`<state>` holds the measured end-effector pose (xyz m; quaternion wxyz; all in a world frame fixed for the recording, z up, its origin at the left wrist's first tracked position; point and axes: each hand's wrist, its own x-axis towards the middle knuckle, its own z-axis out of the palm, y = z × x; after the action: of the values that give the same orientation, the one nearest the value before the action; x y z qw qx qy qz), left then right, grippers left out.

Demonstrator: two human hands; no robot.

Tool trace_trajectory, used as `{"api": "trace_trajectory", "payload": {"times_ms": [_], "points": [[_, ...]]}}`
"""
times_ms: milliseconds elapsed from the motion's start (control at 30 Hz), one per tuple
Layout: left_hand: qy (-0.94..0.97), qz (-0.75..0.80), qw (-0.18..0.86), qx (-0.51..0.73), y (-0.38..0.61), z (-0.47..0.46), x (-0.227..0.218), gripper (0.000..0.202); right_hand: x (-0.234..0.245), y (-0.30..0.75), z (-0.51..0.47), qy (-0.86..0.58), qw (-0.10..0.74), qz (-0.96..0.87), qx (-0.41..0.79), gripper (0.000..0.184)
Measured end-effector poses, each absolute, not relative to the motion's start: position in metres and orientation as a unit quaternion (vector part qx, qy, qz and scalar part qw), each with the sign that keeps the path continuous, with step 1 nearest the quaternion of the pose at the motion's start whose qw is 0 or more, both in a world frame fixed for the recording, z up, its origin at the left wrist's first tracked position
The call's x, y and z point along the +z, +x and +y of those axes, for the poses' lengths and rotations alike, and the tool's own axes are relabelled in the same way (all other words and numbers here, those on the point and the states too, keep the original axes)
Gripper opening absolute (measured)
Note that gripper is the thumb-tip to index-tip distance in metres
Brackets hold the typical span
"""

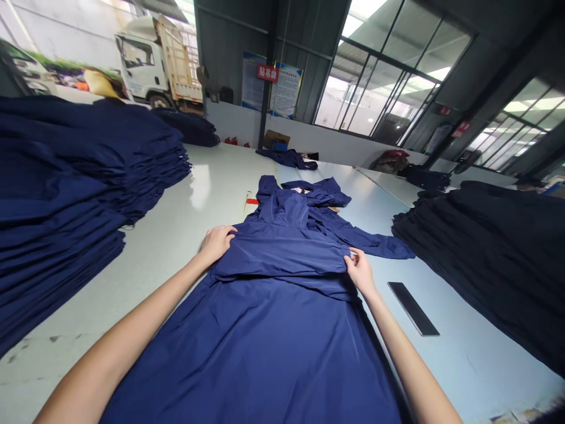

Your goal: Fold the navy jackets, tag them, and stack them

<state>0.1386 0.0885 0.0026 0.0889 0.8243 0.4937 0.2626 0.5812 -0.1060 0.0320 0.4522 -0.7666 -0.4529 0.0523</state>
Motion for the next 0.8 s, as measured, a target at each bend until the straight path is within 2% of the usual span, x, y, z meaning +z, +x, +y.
{"api": "trace_trajectory", "payload": {"times_ms": [100, 167, 267, 400, 467, 533, 633, 700, 800], "points": [[0.806, 0.517, 0.090, 0.273, 0.127, 0.078, 0.002, 0.033, 0.026, 0.580, -0.112, -0.796, 0.325, -0.511, -0.015, 0.041], [0.791, 0.526, 0.085, 0.301, 0.114, 0.060, 0.002, 0.039, 0.030, 0.571, -0.108, -0.782, 0.275, -0.555, -0.068, 0.042], [0.782, 0.521, 0.107, 0.324, 0.090, 0.018, -0.001, 0.046, 0.051, 0.531, -0.083, -0.691, 0.293, -0.650, -0.119, 0.034], [0.800, 0.502, 0.204, 0.257, 0.063, -0.029, -0.007, 0.041, 0.078, 0.420, -0.013, -0.572, 0.313, -0.757, -0.041, 0.026], [0.804, 0.486, 0.239, 0.246, 0.057, -0.036, -0.008, 0.028, 0.078, 0.355, 0.028, -0.551, 0.283, -0.785, 0.009, 0.028], [0.796, 0.482, 0.261, 0.257, 0.053, -0.033, -0.009, 0.018, 0.070, 0.296, 0.065, -0.559, 0.212, -0.802, 0.018, 0.034], [0.776, 0.492, 0.299, 0.257, 0.044, -0.020, -0.012, 0.020, 0.050, 0.236, 0.102, -0.563, 0.100, -0.821, 0.004, 0.031], [0.768, 0.493, 0.325, 0.247, 0.034, -0.012, -0.017, 0.026, 0.039, 0.215, 0.113, -0.554, 0.092, -0.828, -0.008, 0.025], [0.771, 0.486, 0.348, 0.218, 0.015, -0.008, -0.026, 0.034, 0.031, 0.211, 0.106, -0.550, 0.126, -0.825, -0.026, 0.029]]}}
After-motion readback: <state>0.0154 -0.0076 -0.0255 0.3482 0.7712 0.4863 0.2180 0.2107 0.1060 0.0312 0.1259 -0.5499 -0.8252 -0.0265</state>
